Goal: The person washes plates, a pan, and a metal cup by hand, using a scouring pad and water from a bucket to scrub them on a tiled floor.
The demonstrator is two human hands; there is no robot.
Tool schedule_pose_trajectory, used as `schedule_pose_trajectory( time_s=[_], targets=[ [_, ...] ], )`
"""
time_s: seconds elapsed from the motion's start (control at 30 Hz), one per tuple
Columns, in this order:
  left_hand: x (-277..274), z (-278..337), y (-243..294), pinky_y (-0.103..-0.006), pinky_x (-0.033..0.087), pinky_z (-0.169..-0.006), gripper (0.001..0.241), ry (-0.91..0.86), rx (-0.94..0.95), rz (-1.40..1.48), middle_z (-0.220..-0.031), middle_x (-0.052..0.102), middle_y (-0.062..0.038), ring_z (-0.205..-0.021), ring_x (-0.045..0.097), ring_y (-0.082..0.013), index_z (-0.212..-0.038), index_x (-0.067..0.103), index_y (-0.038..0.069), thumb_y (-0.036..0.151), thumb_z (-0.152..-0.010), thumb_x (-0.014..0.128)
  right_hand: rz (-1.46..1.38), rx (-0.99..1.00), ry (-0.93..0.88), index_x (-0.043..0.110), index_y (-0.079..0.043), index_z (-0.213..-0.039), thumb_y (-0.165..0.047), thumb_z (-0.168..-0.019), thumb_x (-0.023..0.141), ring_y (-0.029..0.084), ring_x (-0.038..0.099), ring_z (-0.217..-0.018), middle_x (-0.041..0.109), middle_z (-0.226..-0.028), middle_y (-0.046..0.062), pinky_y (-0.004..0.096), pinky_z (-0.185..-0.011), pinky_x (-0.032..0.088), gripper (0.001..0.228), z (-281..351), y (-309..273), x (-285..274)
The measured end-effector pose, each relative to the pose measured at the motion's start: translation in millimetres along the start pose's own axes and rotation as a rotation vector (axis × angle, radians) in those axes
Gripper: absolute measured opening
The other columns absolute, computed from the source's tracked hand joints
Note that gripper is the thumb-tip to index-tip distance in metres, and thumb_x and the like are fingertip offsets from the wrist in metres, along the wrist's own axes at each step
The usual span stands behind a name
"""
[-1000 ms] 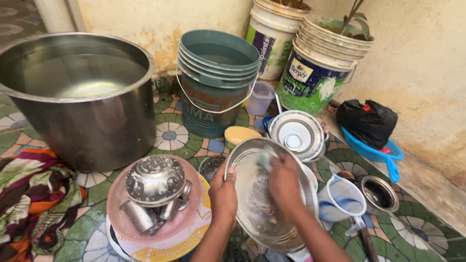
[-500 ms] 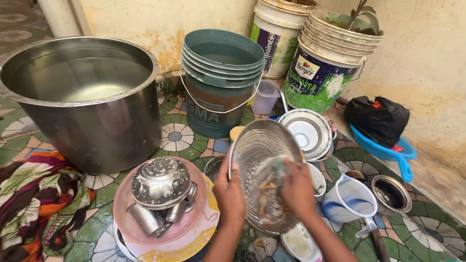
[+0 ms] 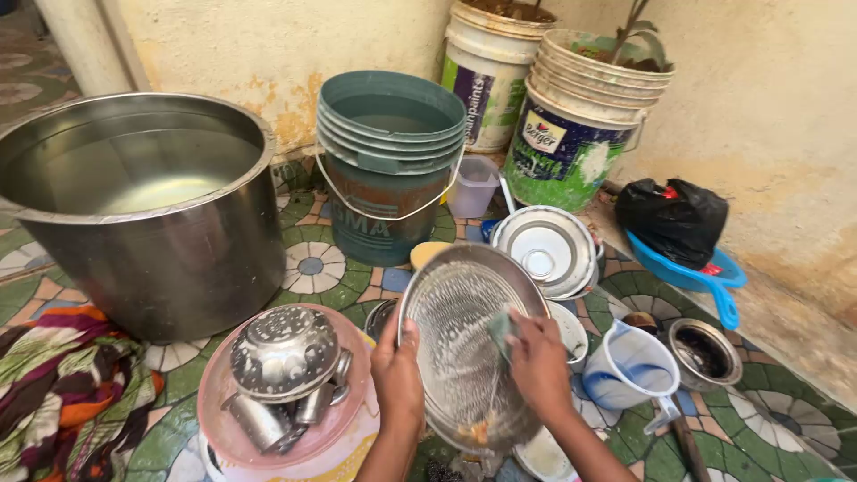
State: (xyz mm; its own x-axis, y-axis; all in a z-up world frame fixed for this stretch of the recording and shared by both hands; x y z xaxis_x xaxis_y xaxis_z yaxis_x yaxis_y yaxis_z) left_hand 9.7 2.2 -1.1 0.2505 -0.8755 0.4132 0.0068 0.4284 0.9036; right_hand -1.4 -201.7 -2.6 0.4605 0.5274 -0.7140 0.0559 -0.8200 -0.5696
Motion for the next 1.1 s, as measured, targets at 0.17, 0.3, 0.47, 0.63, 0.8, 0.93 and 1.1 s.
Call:
schedule_pose_trajectory(
  time_s=[0.17, 0.3, 0.47, 0.63, 0.8, 0.93, 1.1],
  targets=[
    [5.1, 3.0, -36.4, -0.0288, 0.05, -0.095, 0.042, -0.125, 0.03, -0.013, -0.121, 0.075, -0.008, -0.106, 0.065, -0.0143, -0.137, 0.065, 0.005, 0.019, -0.097, 0.06, -0.379, -0.223, -0.142, 0.061, -0.002, -0.124, -0.021, -0.098, 0.057, 0.034, 0.058, -0.125, 0.055, -0.127, 0.019, 0.042, -0.108, 0.045, 0.032, 41.4, -48.6, 28.4],
    [-21.9, -30.9, -25.2, -0.0382, 0.049, -0.084, 0.038, 0.012, 0.019, 0.081, -0.108, 0.071, -0.013, -0.091, 0.062, -0.0226, -0.132, 0.066, 0.002, 0.02, -0.1, 0.058, -0.15, -0.514, -0.316, 0.062, -0.007, -0.132, -0.022, -0.098, 0.063, 0.041, 0.053, -0.126, 0.053, -0.132, 0.021, 0.047, -0.107, 0.041, 0.038, 86.6, -32.9, 27.9],
    [-47.1, -39.7, 13.4, -0.0362, 0.053, -0.089, 0.043, -0.017, -0.106, 0.24, -0.118, 0.07, -0.013, -0.099, 0.068, -0.0213, -0.137, 0.058, 0.003, 0.016, -0.097, 0.05, 0.125, -0.689, -0.302, 0.062, -0.01, -0.135, -0.025, -0.088, 0.071, 0.039, 0.055, -0.117, 0.056, -0.122, 0.019, 0.054, -0.095, 0.041, 0.051, 84.5, 16.8, 17.5],
    [-8.4, -21.2, -22.3, -0.0426, 0.054, -0.086, 0.05, 0.133, 0.127, -0.131, -0.12, 0.065, -0.021, -0.098, 0.064, -0.0312, -0.138, 0.051, 0.001, 0.008, -0.089, 0.059, 0.052, -0.592, -0.129, 0.06, -0.011, -0.129, -0.005, -0.072, 0.068, 0.035, 0.059, -0.112, 0.058, -0.114, 0.014, 0.047, -0.093, 0.05, 0.057, 92.2, -18.7, 30.8],
    [6.0, -5.2, 1.3, -0.0472, 0.053, -0.084, 0.045, 0.141, -0.049, -0.645, -0.118, 0.067, -0.024, -0.097, 0.068, -0.0426, -0.151, 0.048, 0.012, 0.025, -0.107, 0.049, -0.056, -0.564, -0.326, 0.058, -0.005, -0.12, -0.008, -0.069, 0.073, 0.037, 0.055, -0.109, 0.056, -0.11, 0.017, 0.048, -0.087, 0.045, 0.053, 83.1, -59.6, 1.3],
    [-16.0, -33.3, 47.2, -0.0504, 0.056, -0.084, 0.042, -0.051, -0.15, -0.03, -0.113, 0.069, -0.02, -0.101, 0.067, -0.0397, -0.141, 0.054, 0.005, 0.019, -0.102, 0.048, 0.211, -0.763, -0.367, 0.06, -0.013, -0.112, -0.01, -0.08, 0.072, 0.031, 0.056, -0.106, 0.056, -0.105, 0.009, 0.046, -0.091, 0.044, 0.034, 58.2, -27.4, -43.0],
    [11.9, 16.3, 21.1, -0.0492, 0.047, -0.092, 0.06, 0.223, 0.236, -0.646, -0.125, 0.061, -0.026, -0.109, 0.062, -0.0456, -0.16, 0.039, 0.02, 0.019, -0.102, 0.051, -0.008, -0.605, -0.254, 0.056, -0.008, -0.114, -0.004, -0.075, 0.067, 0.035, 0.055, -0.109, 0.056, -0.111, 0.014, 0.047, -0.091, 0.044, 0.04, 70.4, -55.9, 4.7]
  ],
)
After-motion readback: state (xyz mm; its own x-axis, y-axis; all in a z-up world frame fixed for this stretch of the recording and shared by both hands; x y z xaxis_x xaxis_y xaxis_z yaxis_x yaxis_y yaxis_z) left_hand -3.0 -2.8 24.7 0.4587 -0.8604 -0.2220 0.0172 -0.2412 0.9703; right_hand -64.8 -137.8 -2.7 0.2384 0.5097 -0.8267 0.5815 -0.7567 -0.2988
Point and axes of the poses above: each hand's wrist, its own z-axis away from the middle knuckle, its own x-axis out of the palm, y = z × x, the point moved 1 cm from there along -z, towards the middle knuckle
